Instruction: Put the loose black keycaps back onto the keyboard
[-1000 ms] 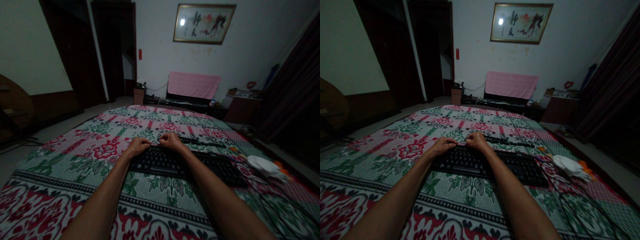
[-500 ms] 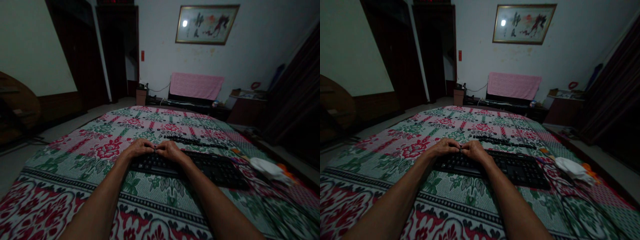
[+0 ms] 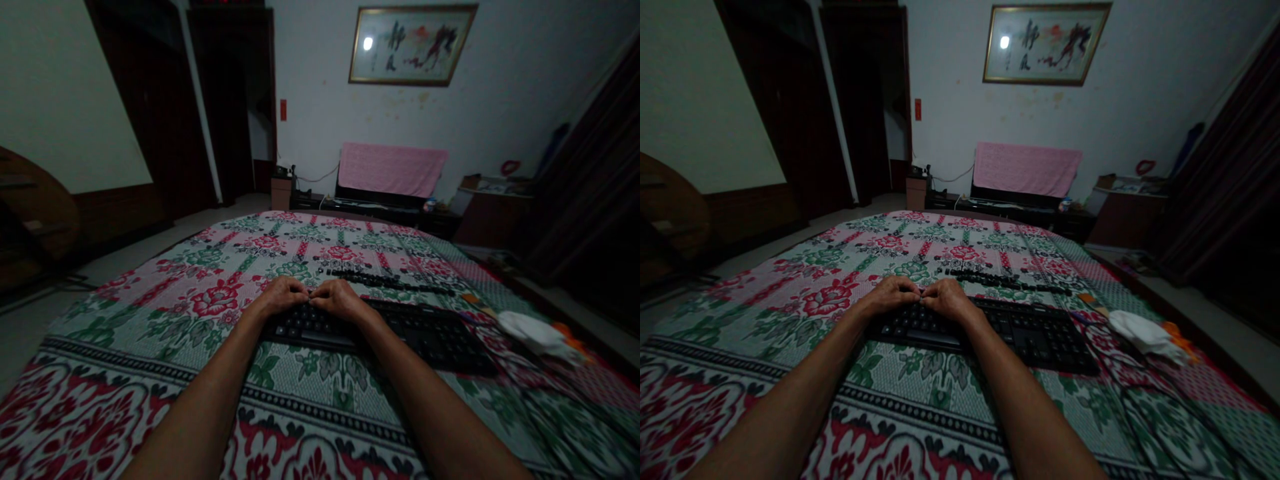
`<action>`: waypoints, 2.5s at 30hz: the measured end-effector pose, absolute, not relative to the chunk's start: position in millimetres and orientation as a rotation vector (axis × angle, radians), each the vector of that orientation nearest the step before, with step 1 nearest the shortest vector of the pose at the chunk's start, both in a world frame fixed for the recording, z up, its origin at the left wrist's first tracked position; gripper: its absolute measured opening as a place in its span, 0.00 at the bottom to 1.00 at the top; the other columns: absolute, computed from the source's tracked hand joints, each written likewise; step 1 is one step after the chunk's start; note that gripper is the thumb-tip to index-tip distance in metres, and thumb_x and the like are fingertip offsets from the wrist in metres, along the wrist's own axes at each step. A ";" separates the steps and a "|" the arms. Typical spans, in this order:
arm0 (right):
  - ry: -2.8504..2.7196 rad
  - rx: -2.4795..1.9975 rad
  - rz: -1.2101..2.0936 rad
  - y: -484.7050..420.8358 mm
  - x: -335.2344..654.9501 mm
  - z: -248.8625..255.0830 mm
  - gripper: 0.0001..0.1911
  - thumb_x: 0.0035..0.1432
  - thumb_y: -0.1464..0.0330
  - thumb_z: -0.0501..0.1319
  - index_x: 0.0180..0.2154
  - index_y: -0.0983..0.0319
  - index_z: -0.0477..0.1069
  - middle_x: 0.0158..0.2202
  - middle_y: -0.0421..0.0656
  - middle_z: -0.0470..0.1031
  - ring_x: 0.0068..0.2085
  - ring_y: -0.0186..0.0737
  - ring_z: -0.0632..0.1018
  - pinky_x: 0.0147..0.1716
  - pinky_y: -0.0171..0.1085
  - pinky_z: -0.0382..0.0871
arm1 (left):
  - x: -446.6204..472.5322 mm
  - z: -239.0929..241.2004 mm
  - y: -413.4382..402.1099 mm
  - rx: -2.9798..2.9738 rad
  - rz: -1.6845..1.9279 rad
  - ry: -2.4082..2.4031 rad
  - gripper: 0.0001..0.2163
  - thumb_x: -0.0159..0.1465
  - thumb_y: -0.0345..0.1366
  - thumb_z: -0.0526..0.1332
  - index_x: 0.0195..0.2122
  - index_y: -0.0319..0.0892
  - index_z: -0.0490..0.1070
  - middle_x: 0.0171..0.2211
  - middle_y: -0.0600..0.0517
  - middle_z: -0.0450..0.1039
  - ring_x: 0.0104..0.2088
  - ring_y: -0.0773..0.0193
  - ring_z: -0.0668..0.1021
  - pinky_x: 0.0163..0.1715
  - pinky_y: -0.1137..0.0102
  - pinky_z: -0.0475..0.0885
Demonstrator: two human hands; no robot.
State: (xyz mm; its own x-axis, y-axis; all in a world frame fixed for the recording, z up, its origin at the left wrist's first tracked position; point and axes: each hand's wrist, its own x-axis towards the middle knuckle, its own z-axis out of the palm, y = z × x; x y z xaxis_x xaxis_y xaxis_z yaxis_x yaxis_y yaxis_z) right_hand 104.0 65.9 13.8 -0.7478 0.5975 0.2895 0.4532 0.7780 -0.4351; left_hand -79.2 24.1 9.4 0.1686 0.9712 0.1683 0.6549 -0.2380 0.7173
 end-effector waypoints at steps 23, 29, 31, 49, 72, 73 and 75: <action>-2.484 -1.077 0.487 59.4 95.1 22.0 0.11 0.49 0.67 0.56 0.25 0.64 0.75 0.21 0.40 0.73 0.24 0.31 0.69 0.23 0.29 0.54 | -56.8 23.0 21.7 1.812 0.737 1.966 0.10 0.47 0.38 0.57 0.25 0.42 0.76 0.23 0.55 0.72 0.28 0.66 0.72 0.24 0.75 0.61; -2.479 -1.084 0.505 60.4 94.0 21.5 0.10 0.49 0.68 0.57 0.26 0.64 0.75 0.23 0.40 0.74 0.25 0.31 0.70 0.23 0.29 0.54 | -57.6 22.1 23.4 1.828 0.712 1.968 0.10 0.47 0.40 0.58 0.24 0.42 0.76 0.21 0.55 0.71 0.28 0.66 0.71 0.23 0.75 0.59; -2.483 -1.081 0.474 59.5 93.8 21.2 0.09 0.48 0.69 0.57 0.26 0.64 0.75 0.22 0.40 0.73 0.25 0.31 0.70 0.23 0.29 0.54 | -58.2 20.6 24.3 1.853 0.722 1.962 0.09 0.47 0.39 0.58 0.23 0.41 0.75 0.21 0.55 0.71 0.27 0.66 0.71 0.23 0.75 0.59; -2.414 -1.118 0.266 33.3 101.4 25.9 0.13 0.54 0.71 0.52 0.35 0.60 0.75 0.35 0.42 0.76 0.37 0.36 0.73 0.35 0.31 0.61 | -41.2 30.2 16.9 1.859 0.541 2.173 0.06 0.48 0.38 0.59 0.26 0.42 0.72 0.22 0.53 0.72 0.26 0.64 0.73 0.24 0.74 0.62; -2.074 -1.292 -0.020 -32.6 200.3 -11.7 0.09 0.56 0.71 0.53 0.38 0.60 0.70 0.38 0.43 0.68 0.41 0.39 0.66 0.41 0.38 0.56 | 18.3 -18.4 -30.3 2.617 1.027 1.887 0.12 0.61 0.36 0.48 0.34 0.42 0.70 0.38 0.48 0.72 0.41 0.59 0.71 0.46 0.65 0.63; -2.075 -1.300 -0.017 -33.0 200.3 -11.7 0.09 0.56 0.71 0.53 0.38 0.59 0.70 0.38 0.43 0.68 0.41 0.39 0.65 0.40 0.38 0.56 | 18.2 -18.8 -30.0 2.622 1.027 1.885 0.12 0.61 0.36 0.48 0.34 0.42 0.70 0.38 0.48 0.72 0.41 0.59 0.71 0.46 0.65 0.63; -2.086 -1.310 -0.009 -33.7 200.4 -11.5 0.10 0.56 0.71 0.53 0.38 0.59 0.70 0.39 0.43 0.67 0.41 0.39 0.65 0.41 0.38 0.56 | 18.0 -19.7 -29.1 2.623 1.033 1.890 0.11 0.61 0.37 0.48 0.34 0.42 0.70 0.38 0.48 0.72 0.41 0.59 0.71 0.45 0.65 0.63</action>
